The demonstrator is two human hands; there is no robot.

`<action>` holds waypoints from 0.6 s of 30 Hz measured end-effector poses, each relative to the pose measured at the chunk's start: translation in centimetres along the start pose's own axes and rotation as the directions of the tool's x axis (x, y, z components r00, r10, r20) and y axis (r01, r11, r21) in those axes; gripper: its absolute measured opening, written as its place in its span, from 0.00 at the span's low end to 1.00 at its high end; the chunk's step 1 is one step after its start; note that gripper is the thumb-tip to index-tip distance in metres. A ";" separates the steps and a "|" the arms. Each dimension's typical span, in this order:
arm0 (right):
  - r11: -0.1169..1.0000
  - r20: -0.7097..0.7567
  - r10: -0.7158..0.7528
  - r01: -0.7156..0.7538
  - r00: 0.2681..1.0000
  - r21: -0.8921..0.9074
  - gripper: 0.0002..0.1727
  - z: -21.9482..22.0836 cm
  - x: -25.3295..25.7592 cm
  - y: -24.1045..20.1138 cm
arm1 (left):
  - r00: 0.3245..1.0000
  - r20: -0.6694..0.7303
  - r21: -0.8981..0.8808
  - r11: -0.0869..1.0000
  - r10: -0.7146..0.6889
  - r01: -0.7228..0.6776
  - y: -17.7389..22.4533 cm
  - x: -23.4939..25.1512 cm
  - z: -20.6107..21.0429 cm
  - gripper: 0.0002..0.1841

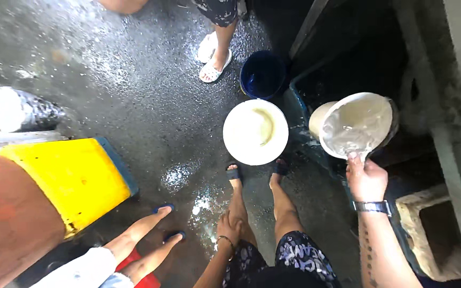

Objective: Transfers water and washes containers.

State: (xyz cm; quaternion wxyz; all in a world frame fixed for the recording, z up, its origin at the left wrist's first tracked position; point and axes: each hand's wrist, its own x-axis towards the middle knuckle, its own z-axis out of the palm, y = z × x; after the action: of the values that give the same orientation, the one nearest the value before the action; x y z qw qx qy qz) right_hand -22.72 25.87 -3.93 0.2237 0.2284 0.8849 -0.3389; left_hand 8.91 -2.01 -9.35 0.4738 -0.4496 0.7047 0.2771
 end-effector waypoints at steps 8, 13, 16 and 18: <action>0.999 0.246 0.029 -0.020 0.969 -0.039 0.30 14.2 -1.8 0.1 | 0.989 0.136 0.408 0.906 0.065 -0.116 -1.4 4.0 1.1 0.49; 0.929 0.433 0.194 -0.024 0.880 -0.369 0.43 25.5 3.6 -0.9 | 0.987 0.140 0.439 0.889 0.080 -0.134 -3.9 5.6 -0.5 0.48; 0.902 0.457 0.226 -0.007 0.861 -0.432 0.38 31.8 6.4 -1.3 | 0.986 0.141 0.453 0.879 0.094 -0.148 -5.3 6.4 -0.8 0.45; 0.861 0.433 0.267 -0.011 0.861 -0.509 0.34 35.1 8.1 -1.5 | 0.987 0.120 0.437 0.887 0.109 -0.151 -6.0 6.9 -1.1 0.43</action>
State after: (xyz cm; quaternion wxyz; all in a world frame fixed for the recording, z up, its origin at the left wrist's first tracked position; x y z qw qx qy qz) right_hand -21.53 2.24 -31.13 0.5149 0.1363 0.8359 -0.1326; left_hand 12.81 -8.15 -15.00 0.5763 -0.2681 0.7552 0.1601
